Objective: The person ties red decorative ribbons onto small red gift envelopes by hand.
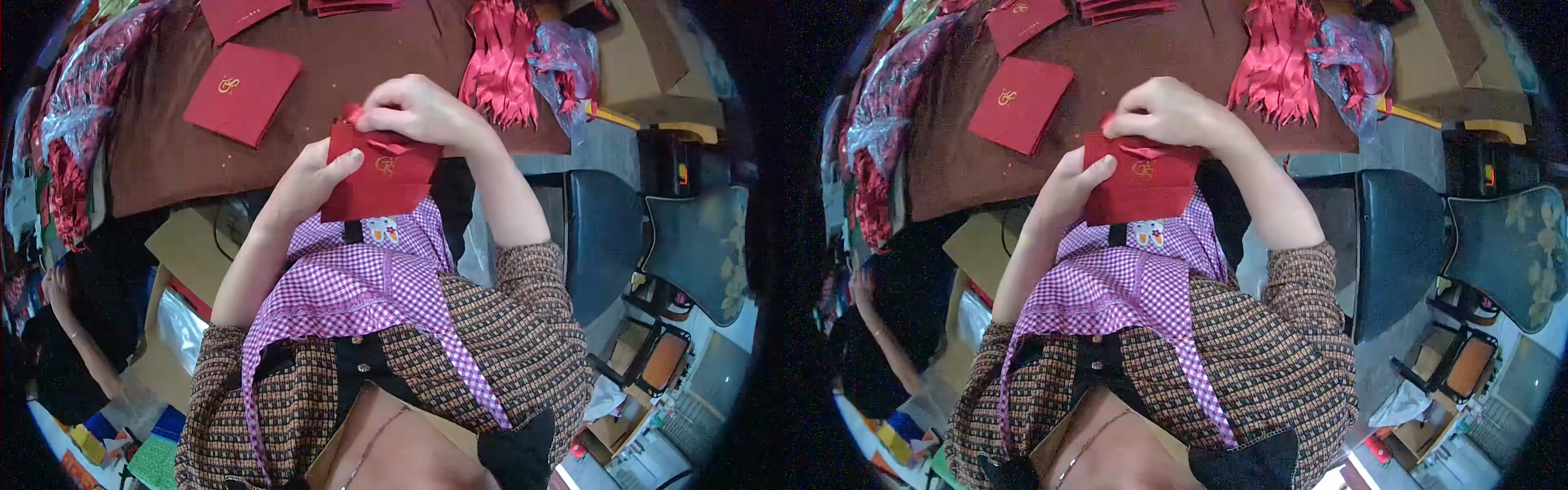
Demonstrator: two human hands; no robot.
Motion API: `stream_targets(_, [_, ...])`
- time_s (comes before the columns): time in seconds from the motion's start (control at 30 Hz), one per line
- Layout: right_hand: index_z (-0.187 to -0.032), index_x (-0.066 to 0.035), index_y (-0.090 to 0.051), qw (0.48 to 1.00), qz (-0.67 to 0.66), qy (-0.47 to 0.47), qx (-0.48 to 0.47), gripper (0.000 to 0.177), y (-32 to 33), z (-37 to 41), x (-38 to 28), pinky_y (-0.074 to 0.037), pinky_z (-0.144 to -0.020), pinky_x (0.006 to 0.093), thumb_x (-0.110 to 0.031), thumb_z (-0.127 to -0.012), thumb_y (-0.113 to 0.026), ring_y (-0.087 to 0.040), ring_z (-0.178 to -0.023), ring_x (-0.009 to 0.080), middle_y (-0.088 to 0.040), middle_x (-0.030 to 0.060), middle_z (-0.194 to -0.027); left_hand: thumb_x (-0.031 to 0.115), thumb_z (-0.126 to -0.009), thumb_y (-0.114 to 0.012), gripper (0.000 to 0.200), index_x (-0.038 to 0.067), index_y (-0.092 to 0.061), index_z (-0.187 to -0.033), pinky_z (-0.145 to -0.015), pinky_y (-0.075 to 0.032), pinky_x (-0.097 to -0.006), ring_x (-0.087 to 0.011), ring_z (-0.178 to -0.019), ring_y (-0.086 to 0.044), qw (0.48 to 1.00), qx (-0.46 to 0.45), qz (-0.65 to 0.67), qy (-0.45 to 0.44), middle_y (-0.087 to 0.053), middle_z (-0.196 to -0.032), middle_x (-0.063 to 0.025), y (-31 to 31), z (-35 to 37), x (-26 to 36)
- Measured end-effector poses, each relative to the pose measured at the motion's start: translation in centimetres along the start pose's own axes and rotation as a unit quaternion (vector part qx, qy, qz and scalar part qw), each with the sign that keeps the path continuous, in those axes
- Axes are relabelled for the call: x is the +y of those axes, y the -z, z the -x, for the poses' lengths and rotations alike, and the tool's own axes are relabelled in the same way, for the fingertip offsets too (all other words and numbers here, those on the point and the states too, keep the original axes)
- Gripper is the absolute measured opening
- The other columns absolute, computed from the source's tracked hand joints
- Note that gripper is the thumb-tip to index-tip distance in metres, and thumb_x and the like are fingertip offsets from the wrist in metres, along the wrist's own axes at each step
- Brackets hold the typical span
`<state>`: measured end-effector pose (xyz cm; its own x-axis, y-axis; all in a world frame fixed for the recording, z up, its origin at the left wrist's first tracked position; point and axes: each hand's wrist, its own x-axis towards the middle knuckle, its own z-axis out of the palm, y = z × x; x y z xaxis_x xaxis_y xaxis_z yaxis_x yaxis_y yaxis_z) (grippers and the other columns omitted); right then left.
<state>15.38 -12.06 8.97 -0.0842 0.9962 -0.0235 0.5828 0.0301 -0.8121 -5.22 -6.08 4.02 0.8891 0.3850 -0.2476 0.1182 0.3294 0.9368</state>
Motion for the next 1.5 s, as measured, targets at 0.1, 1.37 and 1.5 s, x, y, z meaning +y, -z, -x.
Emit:
stream_targets(0.1, [-0.08,0.001,-0.068,0.993,-0.111,-0.043,0.026,0.02,-1.1,-0.8,0.2,-0.047,-0.063,0.0246,-0.018,-0.083,-0.065,-0.06,-0.068,0.008,-0.068,0.005,-0.073,0.019,-0.095,-0.055,0.033,-0.004,-0.056,-0.119,-0.086,-0.048,-0.0299,-0.013,-0.095,-0.059,1.0,0.004,0.013,-0.011,-0.063,-0.109,-0.0071,-0.5,0.1,-0.4])
stream_targets(1.37, [-0.128,0.002,-0.051,0.959,-0.159,0.028,0.235,0.039,-9.0,8.2,1.1,-0.041,-0.099,0.034,-0.004,-0.09,-0.055,-0.053,-0.118,0.0228,-0.058,0.0154,-0.123,0.017,-0.095,-0.058,0.035,0.0,-0.052,-0.125,-0.086,-0.047,-0.0264,-0.0137,-0.101,-0.056,0.972,0.207,0.012,-0.109,-0.057,-0.115,-0.0058,4.1,0.3,0.5])
stream_targets(1.5, [-0.126,0.006,-0.051,0.908,-0.382,-0.045,0.162,0.035,-8.8,7.9,2.0,-0.042,-0.095,0.0313,-0.008,-0.094,-0.052,-0.055,-0.11,0.0165,-0.061,0.0114,-0.119,0.01,-0.086,-0.066,0.024,-0.003,-0.063,-0.106,-0.07,-0.047,-0.0237,-0.0078,-0.077,-0.055,0.897,0.305,-0.293,-0.126,-0.063,-0.088,-0.0027,3.8,0.0,0.1])
